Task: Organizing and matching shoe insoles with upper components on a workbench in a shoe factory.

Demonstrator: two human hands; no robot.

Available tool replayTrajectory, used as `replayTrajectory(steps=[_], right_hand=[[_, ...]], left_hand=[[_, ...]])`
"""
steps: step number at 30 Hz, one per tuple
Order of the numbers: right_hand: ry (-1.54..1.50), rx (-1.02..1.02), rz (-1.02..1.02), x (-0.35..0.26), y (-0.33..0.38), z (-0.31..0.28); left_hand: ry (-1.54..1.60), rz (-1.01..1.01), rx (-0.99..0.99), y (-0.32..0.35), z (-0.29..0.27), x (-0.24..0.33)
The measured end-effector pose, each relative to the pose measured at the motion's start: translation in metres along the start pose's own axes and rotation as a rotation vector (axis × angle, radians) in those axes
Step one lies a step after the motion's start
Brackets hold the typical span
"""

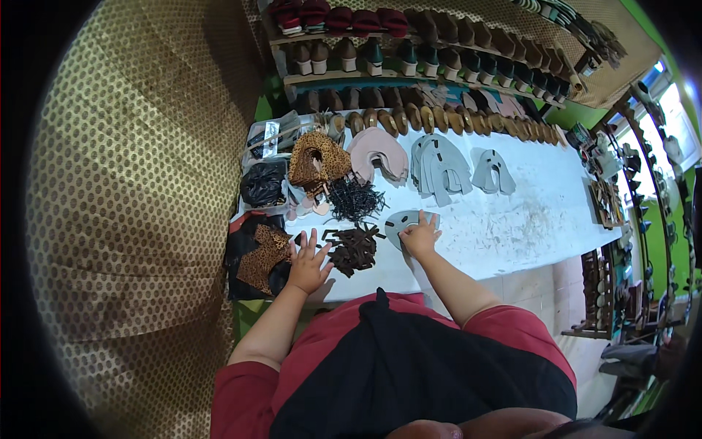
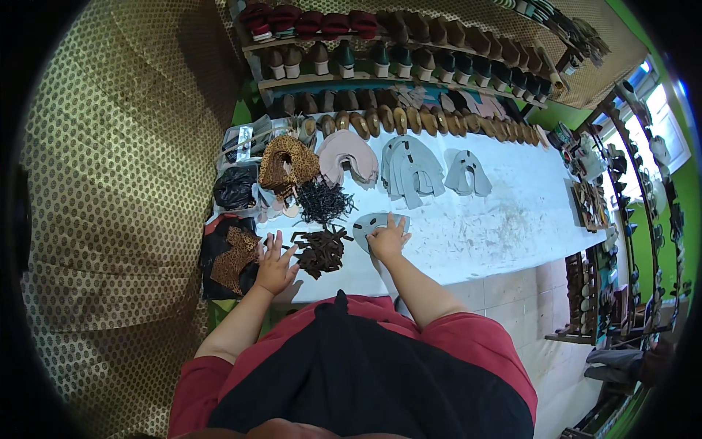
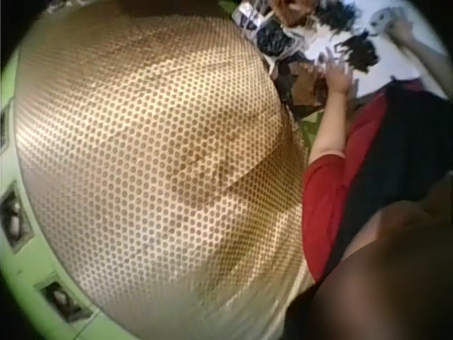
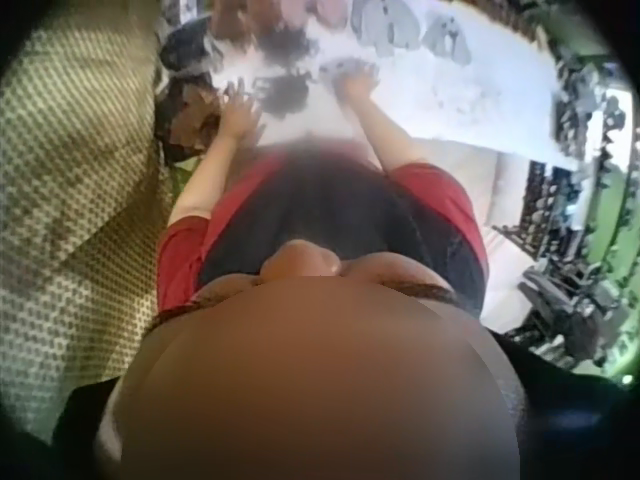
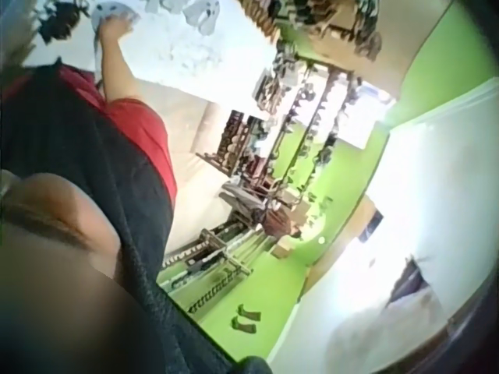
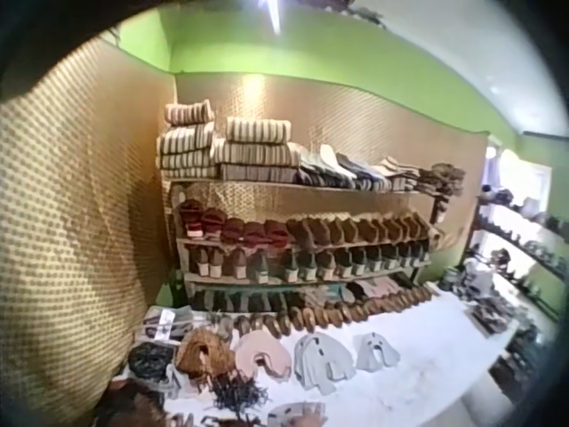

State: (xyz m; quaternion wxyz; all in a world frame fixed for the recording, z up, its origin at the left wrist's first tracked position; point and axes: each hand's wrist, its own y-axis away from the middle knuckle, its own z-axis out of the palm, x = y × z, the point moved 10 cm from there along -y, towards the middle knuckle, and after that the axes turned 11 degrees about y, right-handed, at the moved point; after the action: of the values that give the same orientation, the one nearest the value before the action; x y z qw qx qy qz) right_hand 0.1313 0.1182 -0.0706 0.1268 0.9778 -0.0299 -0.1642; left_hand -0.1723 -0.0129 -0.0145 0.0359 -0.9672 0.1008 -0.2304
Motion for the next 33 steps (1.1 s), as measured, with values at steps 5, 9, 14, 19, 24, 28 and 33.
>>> replayTrajectory(steps=[5,9,14,19,24,28,33], right_hand=[[-0.029,0.069,0.058,0.004,0.001,0.008],[-0.032,0.122,0.000,0.006,0.003,0.010],[0.044,0.277,-0.332,0.006,0.018,-0.006],[0.338,0.216,-0.738,-0.015,0.057,-0.011],[0.283,0.127,-0.674,-0.014,0.055,-0.021],[0.237,0.071,-0.678,-0.012,0.051,-0.018],[0.172,0.121,-0.694,-0.010,0.051,-0.022]], left_hand=[[0.024,0.007,-0.033,-0.008,0.004,0.011],[0.046,0.007,-0.081,-0.009,0.009,0.018],[0.054,0.002,-0.075,-0.021,0.010,0.030],[0.087,0.012,-0.105,-0.049,0.020,0.058],[0.065,0.037,-0.160,-0.089,0.041,0.091],[0.009,0.057,-0.196,-0.120,0.062,0.108],[-0.081,0.021,-0.181,-0.149,0.084,0.116]])
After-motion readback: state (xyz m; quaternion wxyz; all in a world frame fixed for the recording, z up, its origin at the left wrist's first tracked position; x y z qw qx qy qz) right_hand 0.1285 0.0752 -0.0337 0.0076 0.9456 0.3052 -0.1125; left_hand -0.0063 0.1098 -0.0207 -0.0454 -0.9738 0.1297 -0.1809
